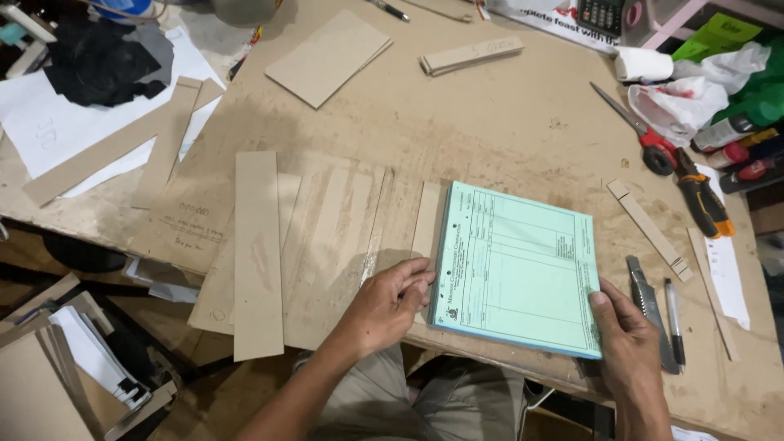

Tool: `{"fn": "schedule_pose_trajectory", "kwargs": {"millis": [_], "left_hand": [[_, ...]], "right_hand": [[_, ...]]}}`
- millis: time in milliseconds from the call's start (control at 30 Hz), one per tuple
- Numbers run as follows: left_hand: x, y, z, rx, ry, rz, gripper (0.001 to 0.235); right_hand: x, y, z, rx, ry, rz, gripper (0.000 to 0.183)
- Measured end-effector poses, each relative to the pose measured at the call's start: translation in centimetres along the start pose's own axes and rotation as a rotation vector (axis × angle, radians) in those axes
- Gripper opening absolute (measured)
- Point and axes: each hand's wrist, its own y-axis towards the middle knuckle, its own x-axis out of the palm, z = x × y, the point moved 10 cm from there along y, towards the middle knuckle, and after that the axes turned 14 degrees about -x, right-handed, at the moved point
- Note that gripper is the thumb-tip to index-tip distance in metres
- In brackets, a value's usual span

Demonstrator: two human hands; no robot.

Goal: Measuring cardboard strips against a template, marking them with a pen, and cutting them using a utility knife on a workbench.

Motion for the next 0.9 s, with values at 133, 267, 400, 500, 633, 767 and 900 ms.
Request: {"fn": "schedule_pose_trajectory", "kwargs": {"millis": [133,267,400,500,633,767,900], "left_hand": [[-0.1,0.1,-0.1,0.015,-0.033,-0.001,0.056],[-0.1,0.0,-0.1,0.034,-0.037,-0.004,0.054],[-0.1,0.1,-0.1,0.047,-0.049,-0.002,0.053],[-0.2,0.0,0.1,0.055,-0.023,0.007,0.054],[-0.6,-0.4,2.1,0.033,0.247,0.053,0.062],[-2.2,1.5,4.9,0.26,0.469,0.253,0.056],[-2.3,2.7,7.9,0.435,0.722,0.226,0.054]], "right_hand": [[0.3,-0.3,-0.9,-0.015,0.033,0.012,0.049],[0.0,0.2,0.2,-0.063,0.023,0.006,0.047],[0.2,-0.3,-0.8,-0.058,0.003,0.009,0.046],[0.0,-0.4,-0.7,-0.053,-0.032,0.011,0.043],[-0.6,0.0,0.5,-0.017,-0.025,0.041,0.045],[-1.6,-1.5,-1.8,-0.05,-0.271,0.072,0.053],[-1.9,-1.7,-0.3,-0.188,-0.243,0.097,0.042]]}}
